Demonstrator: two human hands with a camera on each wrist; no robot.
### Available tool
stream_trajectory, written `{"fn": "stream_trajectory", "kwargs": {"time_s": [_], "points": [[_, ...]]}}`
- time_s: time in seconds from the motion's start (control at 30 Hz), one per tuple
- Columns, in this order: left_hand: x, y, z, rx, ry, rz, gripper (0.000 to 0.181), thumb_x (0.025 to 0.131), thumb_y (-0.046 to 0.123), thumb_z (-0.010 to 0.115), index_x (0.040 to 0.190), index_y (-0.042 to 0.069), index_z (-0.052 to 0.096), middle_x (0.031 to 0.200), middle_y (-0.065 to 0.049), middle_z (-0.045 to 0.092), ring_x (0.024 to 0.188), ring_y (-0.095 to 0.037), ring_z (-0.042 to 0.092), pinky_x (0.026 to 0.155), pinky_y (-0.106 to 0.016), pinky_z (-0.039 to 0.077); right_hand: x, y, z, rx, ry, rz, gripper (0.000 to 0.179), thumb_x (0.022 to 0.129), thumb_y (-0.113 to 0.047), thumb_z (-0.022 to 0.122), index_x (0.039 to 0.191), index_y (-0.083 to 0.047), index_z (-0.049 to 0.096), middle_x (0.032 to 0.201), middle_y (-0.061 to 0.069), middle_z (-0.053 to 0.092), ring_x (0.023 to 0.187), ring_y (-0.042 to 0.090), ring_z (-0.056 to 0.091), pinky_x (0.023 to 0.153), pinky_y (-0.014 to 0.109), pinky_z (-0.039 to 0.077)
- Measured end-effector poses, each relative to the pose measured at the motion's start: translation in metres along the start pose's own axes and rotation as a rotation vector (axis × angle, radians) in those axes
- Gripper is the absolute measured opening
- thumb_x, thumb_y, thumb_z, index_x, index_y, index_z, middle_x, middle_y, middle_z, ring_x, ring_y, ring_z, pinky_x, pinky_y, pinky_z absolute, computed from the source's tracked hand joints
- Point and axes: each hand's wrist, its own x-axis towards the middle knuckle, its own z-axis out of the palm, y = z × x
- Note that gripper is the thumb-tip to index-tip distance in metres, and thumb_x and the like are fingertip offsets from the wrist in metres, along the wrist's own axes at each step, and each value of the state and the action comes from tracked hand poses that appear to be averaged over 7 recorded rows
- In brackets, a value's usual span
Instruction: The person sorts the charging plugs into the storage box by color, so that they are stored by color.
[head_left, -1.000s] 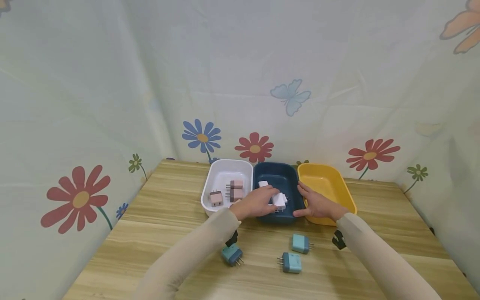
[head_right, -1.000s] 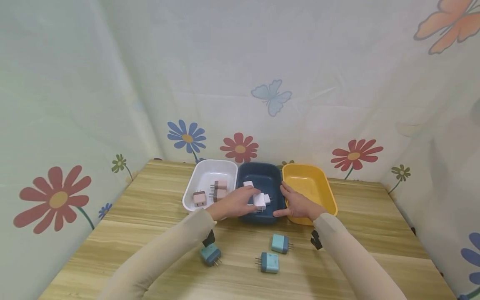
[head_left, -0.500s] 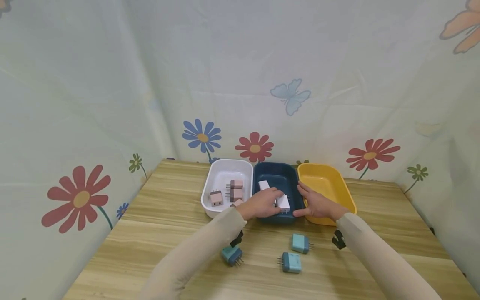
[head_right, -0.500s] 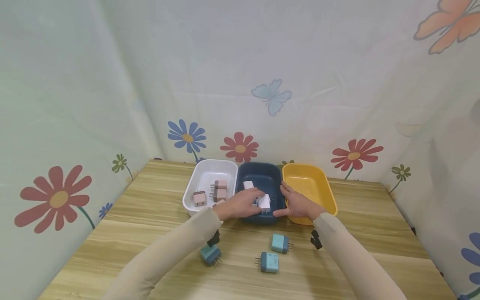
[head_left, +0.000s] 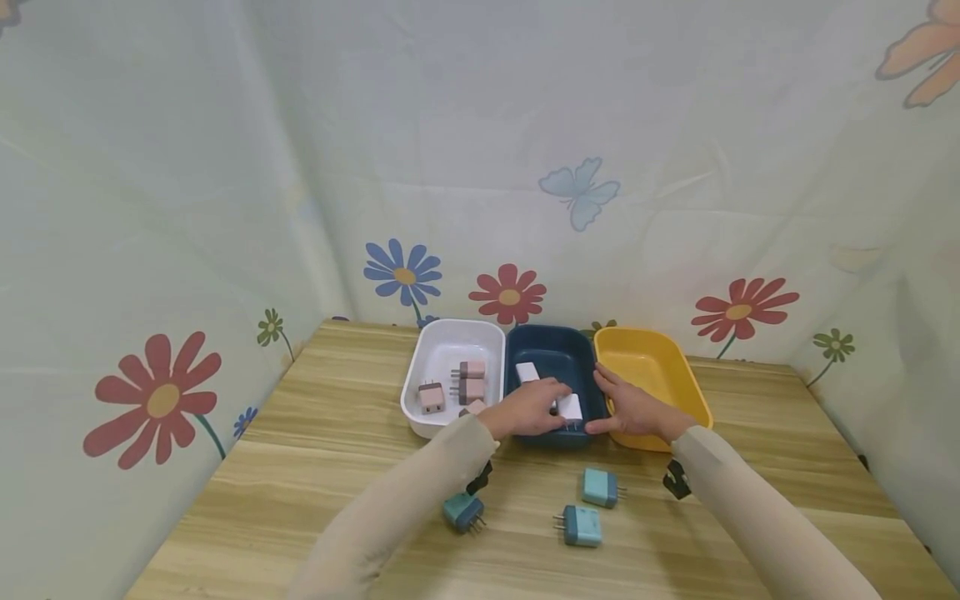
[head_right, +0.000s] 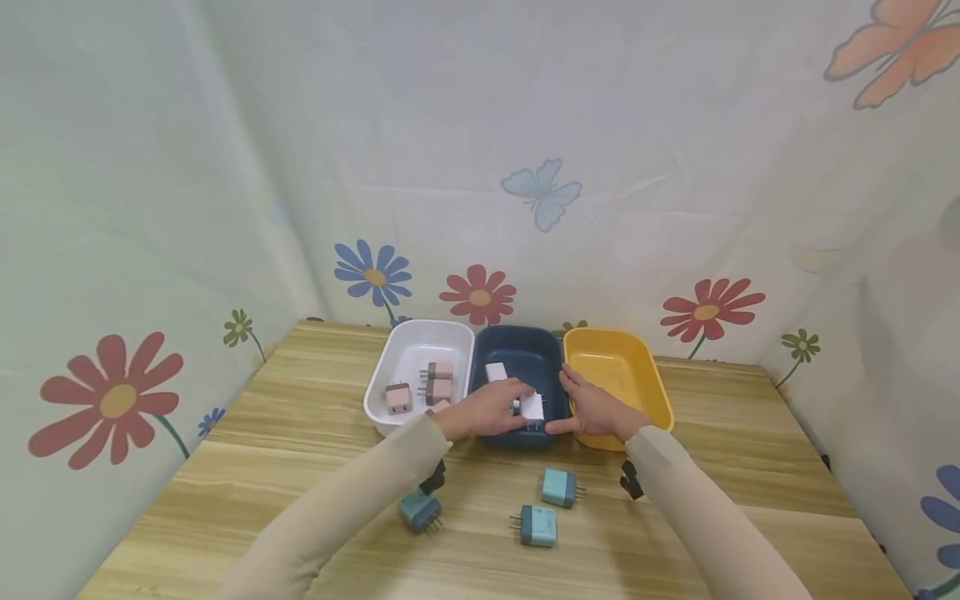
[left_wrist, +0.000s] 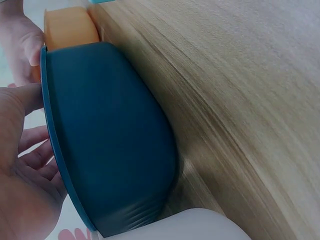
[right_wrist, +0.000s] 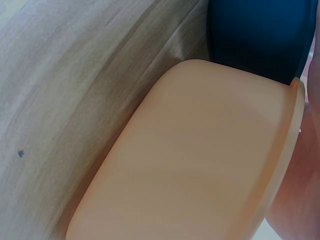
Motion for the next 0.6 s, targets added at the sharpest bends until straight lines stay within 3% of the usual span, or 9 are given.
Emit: {"fn": "stream_trajectory", "kwargs": {"time_s": [0.33, 0.6], "points": [[0.0020, 0.0018, 0.0003, -0.010, 0.001, 0.008, 0.050, 0.091, 0.032, 0.063, 0.135, 0.013, 0.051, 0.128, -0.001, 0.055, 0.109, -0.010, 0.053, 0.096, -0.027, 0.043, 0.0028, 0.0005, 0.0010, -0.013, 0.002, -0.017, 0.116, 0.071, -0.066, 0.067, 0.149, 0.001, 0.015, 0.157, 0.017, 0.005, 0.138, 0.039, 0.022, 0.107, 0.053, 0.026], [0.0012, -0.0028, -0.0058, -0.055, 0.043, 0.020, 0.044, 0.092, 0.025, 0.061, 0.133, 0.010, 0.052, 0.123, -0.002, 0.057, 0.109, -0.012, 0.054, 0.095, -0.027, 0.044, 0.0002, 0.0001, 0.0004, -0.009, 0.004, 0.005, 0.112, 0.073, -0.060, 0.071, 0.151, -0.003, 0.014, 0.157, 0.013, 0.004, 0.138, 0.037, 0.021, 0.106, 0.053, 0.027]]}}
